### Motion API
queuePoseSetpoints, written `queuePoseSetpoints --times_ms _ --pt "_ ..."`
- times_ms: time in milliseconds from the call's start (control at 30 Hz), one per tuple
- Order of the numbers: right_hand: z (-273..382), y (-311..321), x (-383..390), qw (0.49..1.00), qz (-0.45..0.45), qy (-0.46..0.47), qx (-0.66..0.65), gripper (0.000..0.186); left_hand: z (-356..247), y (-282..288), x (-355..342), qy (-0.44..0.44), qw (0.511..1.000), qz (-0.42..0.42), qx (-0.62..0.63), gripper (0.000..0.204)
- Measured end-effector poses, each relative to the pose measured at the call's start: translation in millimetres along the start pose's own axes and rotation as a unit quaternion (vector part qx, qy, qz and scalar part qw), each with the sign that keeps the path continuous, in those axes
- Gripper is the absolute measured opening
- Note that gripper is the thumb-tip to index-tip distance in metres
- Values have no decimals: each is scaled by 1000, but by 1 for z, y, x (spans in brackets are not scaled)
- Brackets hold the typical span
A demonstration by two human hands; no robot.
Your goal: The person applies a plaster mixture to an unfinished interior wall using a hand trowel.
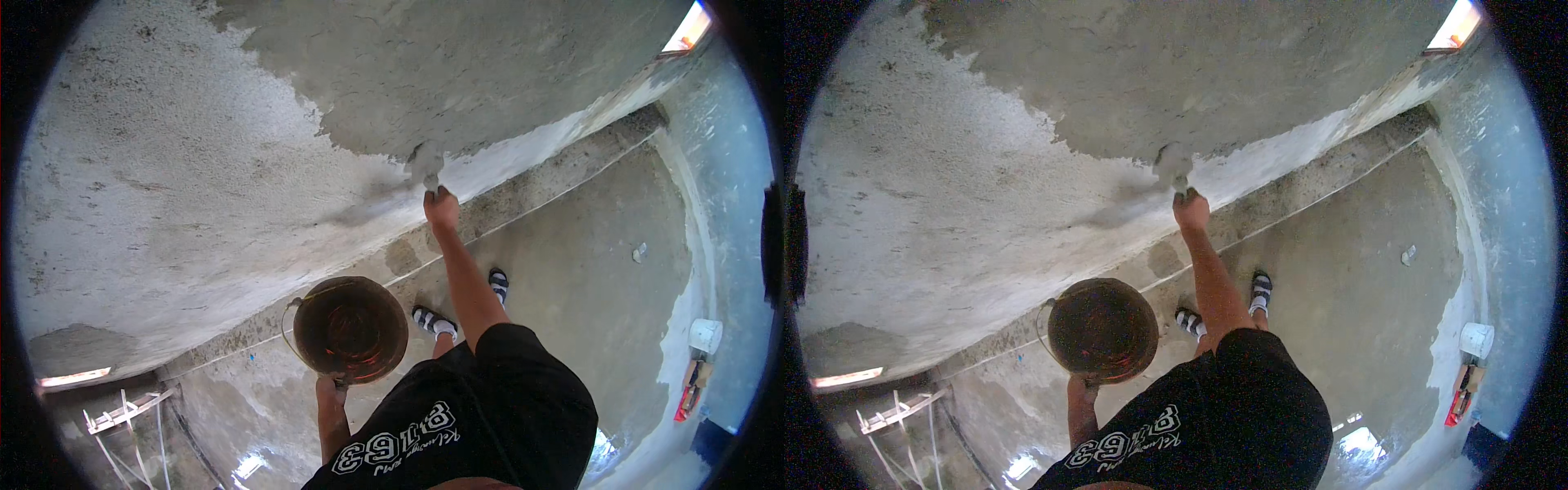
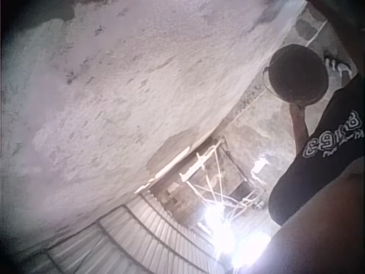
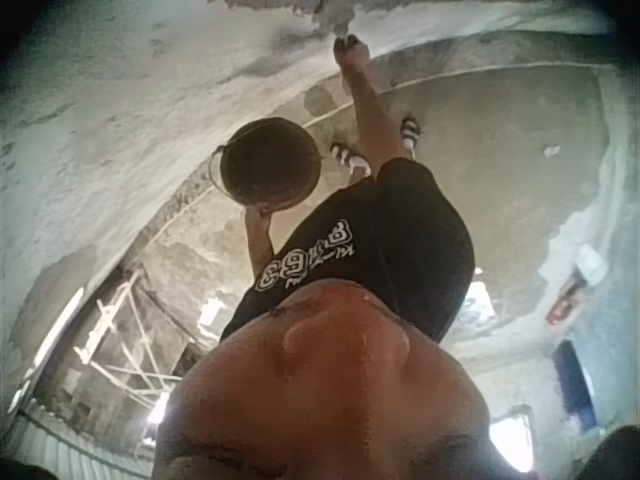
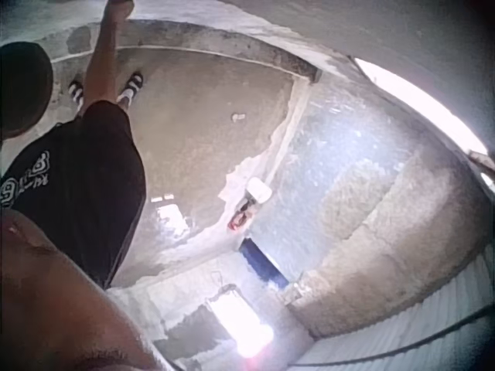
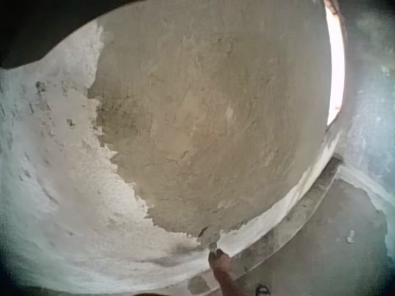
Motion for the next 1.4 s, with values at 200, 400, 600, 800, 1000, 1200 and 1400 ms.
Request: queuePoseSetpoints --times_ms 200,400,600,800,1000,1200,1400 --pt "-38 -4 20 981 88 -118 126 27 3 5 2 43 998 -43 1 23" --pt "-38 19 31 987 77 -95 104 28 2 -6 13 16 999 -34 -6 20" --pt "48 -19 2 983 26 -7 -184 26 11 4 2 31 997 -64 -23 24" --pt "45 -10 54 978 195 33 66 30 16 0 6 24 999 -38 18 25" --pt "62 25 -14 981 -36 4 -193 20 21 19 -5 29 999 -23 -18 26" --pt "77 26 -22 993 22 67 -90 24 25 26 -13 24 998 -52 -25 23" --pt "45 36 20 970 171 98 145 29 15 20 -15 39 998 -44 -39 21"
Point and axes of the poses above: each hand's wrist, its own x-axis away from the middle knuckle, its own y-axis out of the back of the hand, z = x × y, the point moved 4 cm from there along -x, towards the middle knuckle, and after that the axes turned 1 degree about y, right-handed, at the moved point
